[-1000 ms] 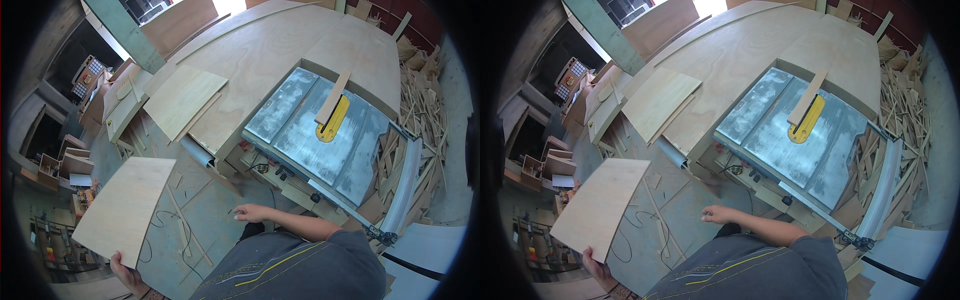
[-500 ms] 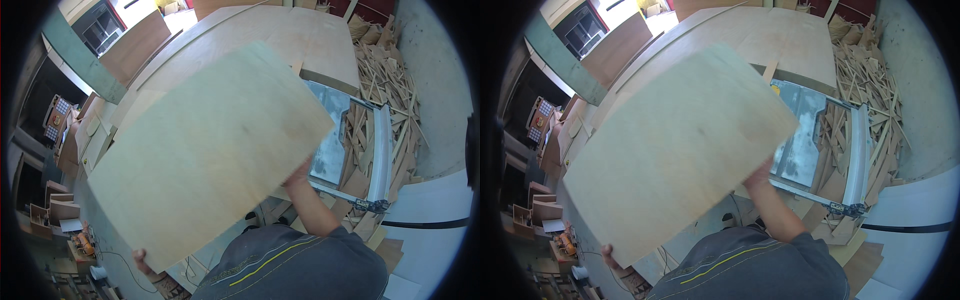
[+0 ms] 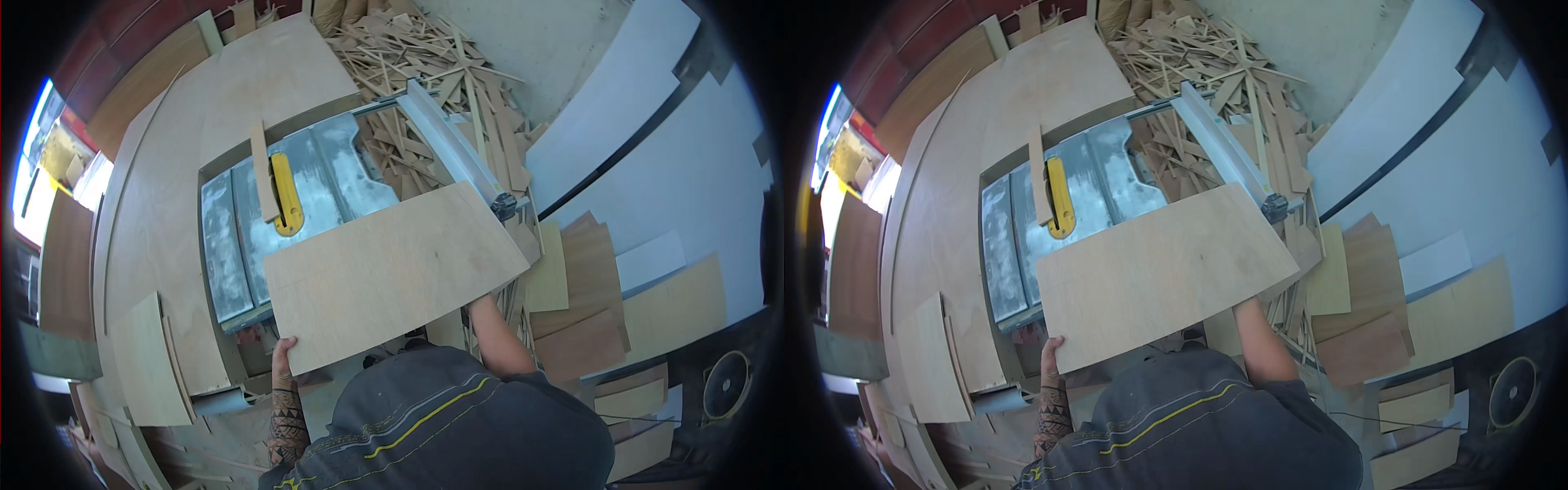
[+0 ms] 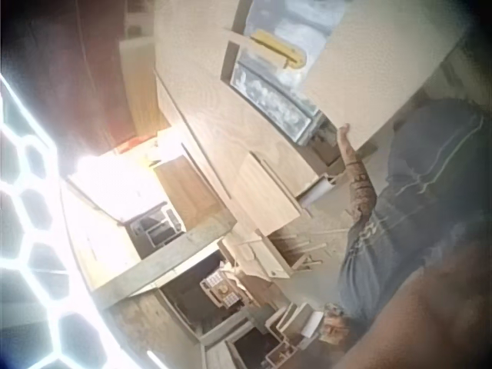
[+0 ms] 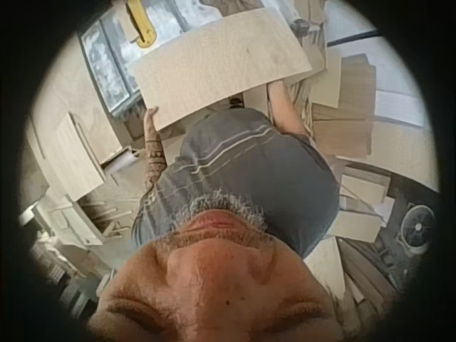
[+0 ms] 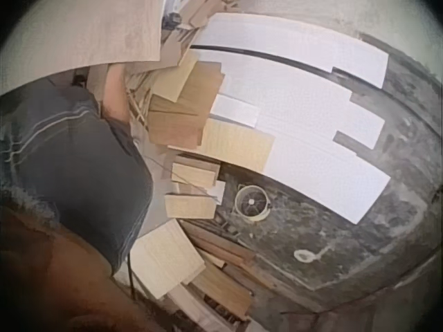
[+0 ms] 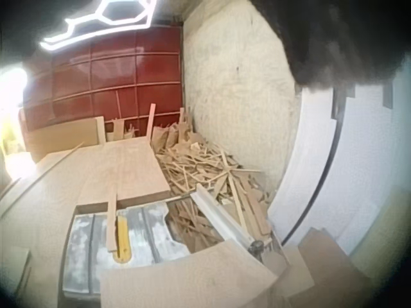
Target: The person cuts wooden boards using a table saw, takes a face mask from a cabinet, and carries wooden boards and wooden cabinets across the workshop.
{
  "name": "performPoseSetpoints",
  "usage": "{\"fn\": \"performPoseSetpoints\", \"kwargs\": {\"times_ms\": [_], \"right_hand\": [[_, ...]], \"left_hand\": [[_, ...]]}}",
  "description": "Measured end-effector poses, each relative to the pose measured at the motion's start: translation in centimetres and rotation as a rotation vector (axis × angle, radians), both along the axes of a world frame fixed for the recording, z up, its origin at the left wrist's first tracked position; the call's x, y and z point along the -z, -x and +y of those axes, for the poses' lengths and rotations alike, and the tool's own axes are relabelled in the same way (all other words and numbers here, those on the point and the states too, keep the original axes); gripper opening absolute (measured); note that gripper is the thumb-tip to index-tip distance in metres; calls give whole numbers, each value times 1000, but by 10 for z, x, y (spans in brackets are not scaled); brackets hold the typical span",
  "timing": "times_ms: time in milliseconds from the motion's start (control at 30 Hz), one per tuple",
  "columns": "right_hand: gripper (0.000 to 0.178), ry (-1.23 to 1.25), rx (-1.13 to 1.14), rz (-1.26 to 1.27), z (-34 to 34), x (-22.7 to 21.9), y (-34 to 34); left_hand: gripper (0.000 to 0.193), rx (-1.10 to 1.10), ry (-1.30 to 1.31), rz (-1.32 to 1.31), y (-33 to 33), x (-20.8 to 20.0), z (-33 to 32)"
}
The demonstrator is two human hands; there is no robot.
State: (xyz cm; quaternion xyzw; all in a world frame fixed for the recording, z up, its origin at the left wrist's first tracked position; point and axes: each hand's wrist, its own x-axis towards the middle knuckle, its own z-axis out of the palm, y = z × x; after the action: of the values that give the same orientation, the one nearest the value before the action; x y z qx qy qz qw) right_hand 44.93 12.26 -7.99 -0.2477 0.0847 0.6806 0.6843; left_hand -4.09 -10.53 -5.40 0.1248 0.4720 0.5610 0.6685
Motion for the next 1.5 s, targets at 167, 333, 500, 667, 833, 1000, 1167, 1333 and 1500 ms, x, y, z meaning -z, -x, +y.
{"fn": "performPoseSetpoints", "kwargs": {"times_ms": [167, 333, 500, 667, 833, 1000, 1167, 1333, 1500], "right_hand": [[78, 49, 37, -8, -30, 17, -19], [54, 218, -176, -204, -85, -20, -1], [39, 235, -217, -574, -75, 23, -1], [39, 251, -218, -621, -51, 10, -10], [37, 256, -280, -624, -45, 12, -6], [35, 235, -256, -637, -37, 10, -1], [31, 251, -279, -679, -31, 15, -4], [39, 325, -389, -909, -22, 1, -1], [49, 370, -677, -1348, 2, -16, -19]], "left_hand": [[60, -32, 125, 138, -19, 33, 24], [31, -179, 40, 602, -9, 40, 35], [69, -172, 9, 1429, -59, -15, 63], [99, 694, -457, 1629, -117, -75, 79], [106, 825, -454, 1935, -162, -55, 93], [107, 875, -484, 1947, -153, -54, 117], [107, 865, -572, 1925, -151, -52, 124], [108, 847, -516, 1951, -146, -48, 135], [108, 818, -566, 1942, -137, -46, 158]]}}
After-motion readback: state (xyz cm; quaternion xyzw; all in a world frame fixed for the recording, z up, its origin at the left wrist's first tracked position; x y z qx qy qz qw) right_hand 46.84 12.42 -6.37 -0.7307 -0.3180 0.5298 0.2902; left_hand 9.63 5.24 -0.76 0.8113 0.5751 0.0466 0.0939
